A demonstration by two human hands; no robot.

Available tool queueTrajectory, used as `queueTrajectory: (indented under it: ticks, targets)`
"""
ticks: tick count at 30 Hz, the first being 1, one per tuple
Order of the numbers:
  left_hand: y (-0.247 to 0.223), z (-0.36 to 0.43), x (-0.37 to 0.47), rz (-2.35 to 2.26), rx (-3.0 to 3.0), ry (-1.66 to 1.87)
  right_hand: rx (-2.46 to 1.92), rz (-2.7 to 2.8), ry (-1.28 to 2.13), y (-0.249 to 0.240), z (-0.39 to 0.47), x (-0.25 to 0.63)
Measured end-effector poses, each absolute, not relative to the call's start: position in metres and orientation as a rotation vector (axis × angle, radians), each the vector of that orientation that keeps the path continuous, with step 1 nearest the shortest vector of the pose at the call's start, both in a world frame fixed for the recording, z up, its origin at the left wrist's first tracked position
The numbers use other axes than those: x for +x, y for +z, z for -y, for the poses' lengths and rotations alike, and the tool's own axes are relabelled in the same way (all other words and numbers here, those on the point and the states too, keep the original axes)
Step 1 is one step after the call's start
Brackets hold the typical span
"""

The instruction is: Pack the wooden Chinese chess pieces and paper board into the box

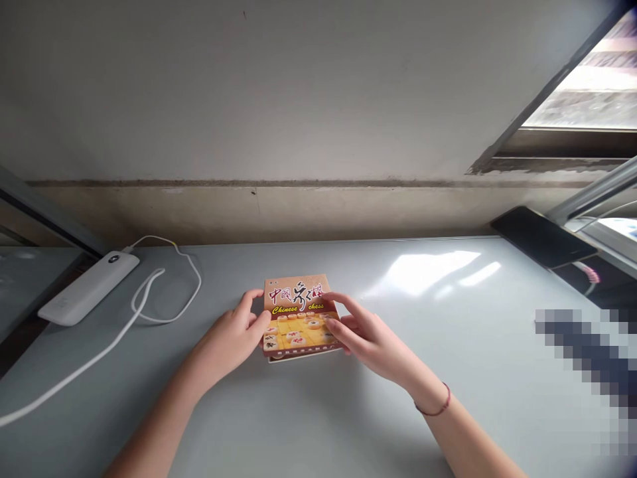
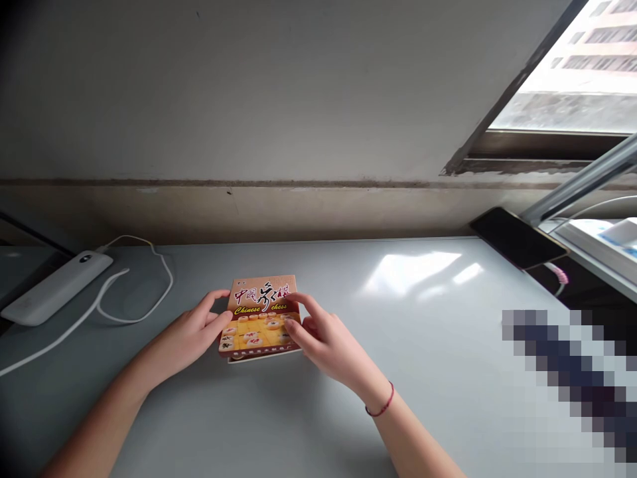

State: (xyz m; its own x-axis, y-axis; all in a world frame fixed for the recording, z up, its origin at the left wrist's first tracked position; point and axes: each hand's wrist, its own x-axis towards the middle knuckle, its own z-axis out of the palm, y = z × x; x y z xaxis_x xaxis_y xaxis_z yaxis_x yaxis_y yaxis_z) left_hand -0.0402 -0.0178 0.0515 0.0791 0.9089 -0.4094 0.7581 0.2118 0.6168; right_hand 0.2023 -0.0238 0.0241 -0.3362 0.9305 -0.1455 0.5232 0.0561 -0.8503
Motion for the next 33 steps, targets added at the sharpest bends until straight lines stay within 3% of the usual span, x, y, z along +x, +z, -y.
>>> queueTrajectory:
  ticks: [5, 16, 24, 33]
  targets:
    - [0.048, 0.019, -0.044, -1.691, 1.585, 0.279, -1.375, 1.740, 1.381, 0.025, 0.023, 0.201]
    - [0.053, 0.025, -0.050, -1.520, 1.677, -0.023, -1.325, 2.200, 1.401, 0.027, 0.026, 0.210]
    - [0.020, 0.011, -0.036, -1.731, 1.889, 0.227, -1.536, 2.125, 1.024, 0.010, 0.019, 0.203]
    - [0.004, 0.001, -0.037, -1.828, 2.049, 0.413, -1.464, 2.047, 1.111, 0.003, 0.005, 0.216]
